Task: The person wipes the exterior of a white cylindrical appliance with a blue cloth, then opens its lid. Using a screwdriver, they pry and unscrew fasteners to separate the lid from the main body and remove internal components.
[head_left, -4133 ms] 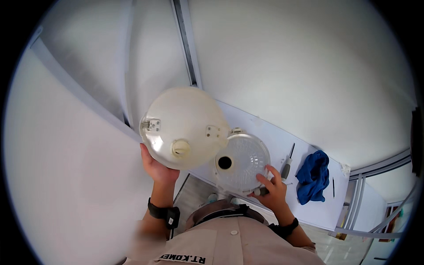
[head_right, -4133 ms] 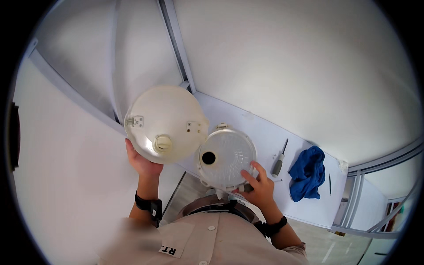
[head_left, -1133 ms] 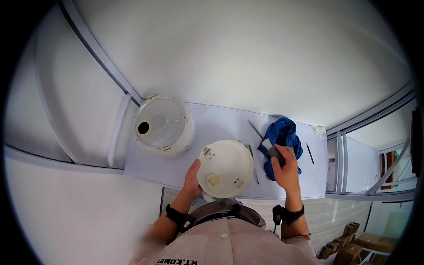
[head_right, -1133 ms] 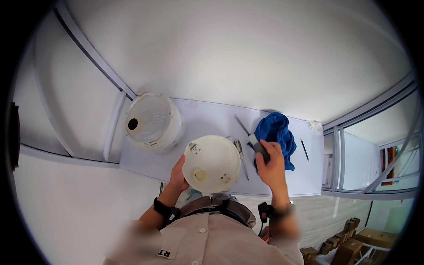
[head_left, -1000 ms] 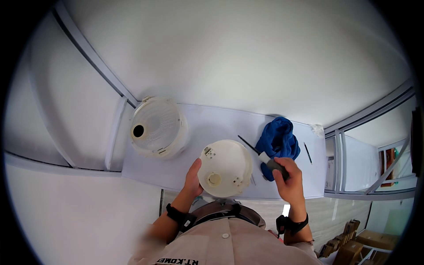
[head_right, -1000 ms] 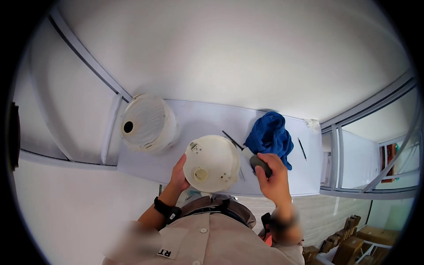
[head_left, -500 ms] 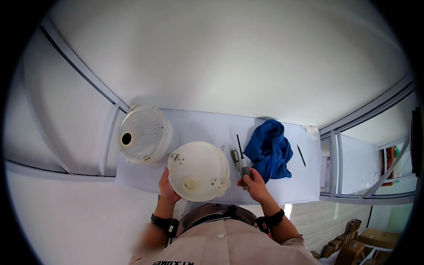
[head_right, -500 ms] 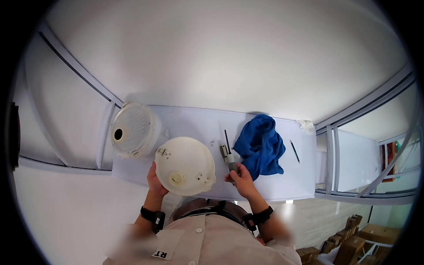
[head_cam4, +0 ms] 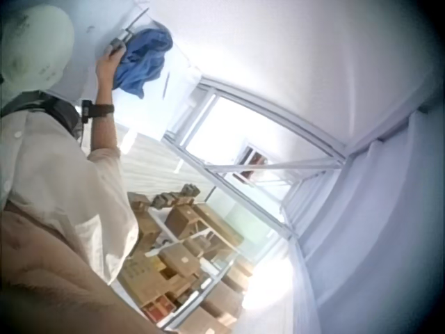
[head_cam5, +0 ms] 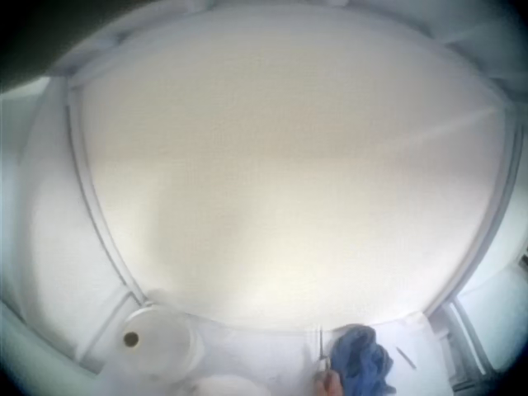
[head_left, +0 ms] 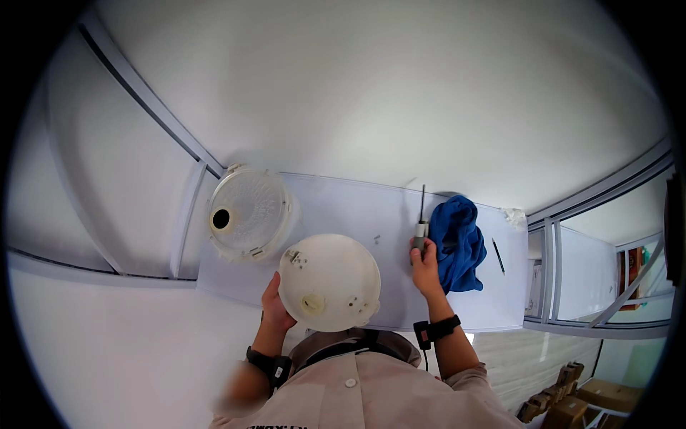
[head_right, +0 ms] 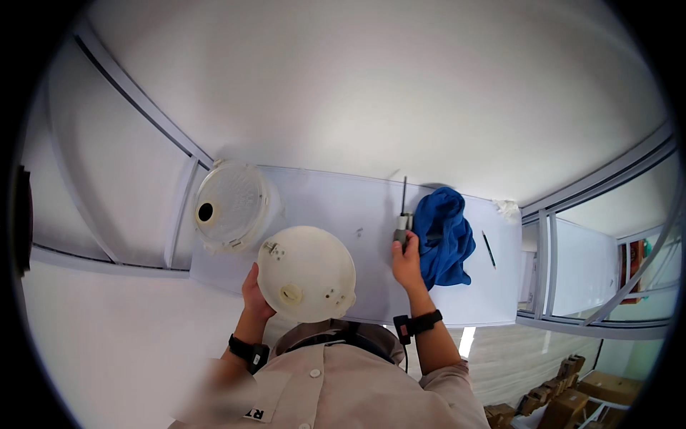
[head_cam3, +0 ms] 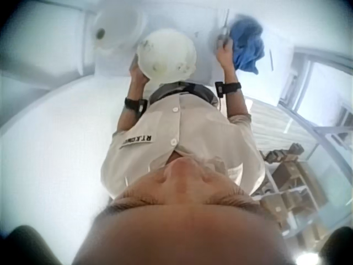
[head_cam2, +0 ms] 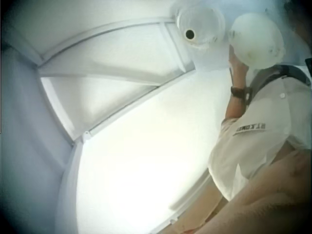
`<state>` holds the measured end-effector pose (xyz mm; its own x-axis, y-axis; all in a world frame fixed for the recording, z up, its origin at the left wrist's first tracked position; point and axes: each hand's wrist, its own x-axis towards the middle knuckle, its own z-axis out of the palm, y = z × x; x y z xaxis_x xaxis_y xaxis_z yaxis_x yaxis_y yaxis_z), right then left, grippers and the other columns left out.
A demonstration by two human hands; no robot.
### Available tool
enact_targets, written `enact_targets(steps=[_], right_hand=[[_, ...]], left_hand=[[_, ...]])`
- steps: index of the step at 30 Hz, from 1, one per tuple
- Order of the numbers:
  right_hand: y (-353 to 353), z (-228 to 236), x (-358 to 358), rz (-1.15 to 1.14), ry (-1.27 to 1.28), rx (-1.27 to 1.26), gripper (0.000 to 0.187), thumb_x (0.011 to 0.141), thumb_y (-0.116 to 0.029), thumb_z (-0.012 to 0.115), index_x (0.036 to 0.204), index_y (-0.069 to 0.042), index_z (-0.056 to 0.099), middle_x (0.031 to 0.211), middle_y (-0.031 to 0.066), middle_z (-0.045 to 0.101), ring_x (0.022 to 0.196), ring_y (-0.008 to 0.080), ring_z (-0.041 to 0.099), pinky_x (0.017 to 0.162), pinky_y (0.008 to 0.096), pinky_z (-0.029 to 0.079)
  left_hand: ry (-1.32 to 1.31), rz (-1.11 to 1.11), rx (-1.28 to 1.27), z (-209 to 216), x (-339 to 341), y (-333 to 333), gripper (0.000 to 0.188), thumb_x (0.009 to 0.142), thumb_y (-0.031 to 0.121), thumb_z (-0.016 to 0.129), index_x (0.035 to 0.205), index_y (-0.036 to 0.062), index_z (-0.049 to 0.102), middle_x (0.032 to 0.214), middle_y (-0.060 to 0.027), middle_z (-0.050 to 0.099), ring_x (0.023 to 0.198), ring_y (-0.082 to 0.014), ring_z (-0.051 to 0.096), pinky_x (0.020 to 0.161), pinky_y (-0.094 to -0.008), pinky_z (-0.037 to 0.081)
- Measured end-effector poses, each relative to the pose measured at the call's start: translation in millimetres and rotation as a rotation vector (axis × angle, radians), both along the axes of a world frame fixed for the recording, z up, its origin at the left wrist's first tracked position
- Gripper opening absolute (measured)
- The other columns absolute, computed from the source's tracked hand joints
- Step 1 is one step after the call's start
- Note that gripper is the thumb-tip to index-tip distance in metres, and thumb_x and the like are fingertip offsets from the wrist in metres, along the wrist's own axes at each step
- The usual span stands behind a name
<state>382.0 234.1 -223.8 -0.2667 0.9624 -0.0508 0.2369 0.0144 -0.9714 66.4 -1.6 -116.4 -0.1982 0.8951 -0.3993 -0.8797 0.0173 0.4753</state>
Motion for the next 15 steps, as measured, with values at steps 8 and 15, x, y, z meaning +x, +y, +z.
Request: enact_targets(steps=[8,15], right_hand=[[24,29,56,-0.095,0.094,-0.089,0.037,0.111,-0.017,0.056,0.144,-0.003,0.044,0.135,0.0097,0.063,0.112,0.0146,0.062,0.103,0.0302,0.051],[-4,127,47,-0.027,0.036,-0.155,0.040,0.100,-0.001,0.065,0.137,-0.003,0.052,0.115,0.0091,0.072,0.088,0.0130,0.068,0.079,0.0267,0.057]], left_hand=[[-0.057,-0.063,0.084,1,2,20,0.064,0.115,0.048,0.034,0.158,0.0026,0.046,0.154,-0.0189,0.058,0.138,-0.0377,0.058,0.117,-0.0511,0.047],[-0.070,-0.143,0.055,-7,18,43,0.059,0.116,0.043,0.036,0.158,0.0020,0.046,0.153,-0.0177,0.057,0.138,-0.0342,0.057,0.118,-0.0483,0.046]])
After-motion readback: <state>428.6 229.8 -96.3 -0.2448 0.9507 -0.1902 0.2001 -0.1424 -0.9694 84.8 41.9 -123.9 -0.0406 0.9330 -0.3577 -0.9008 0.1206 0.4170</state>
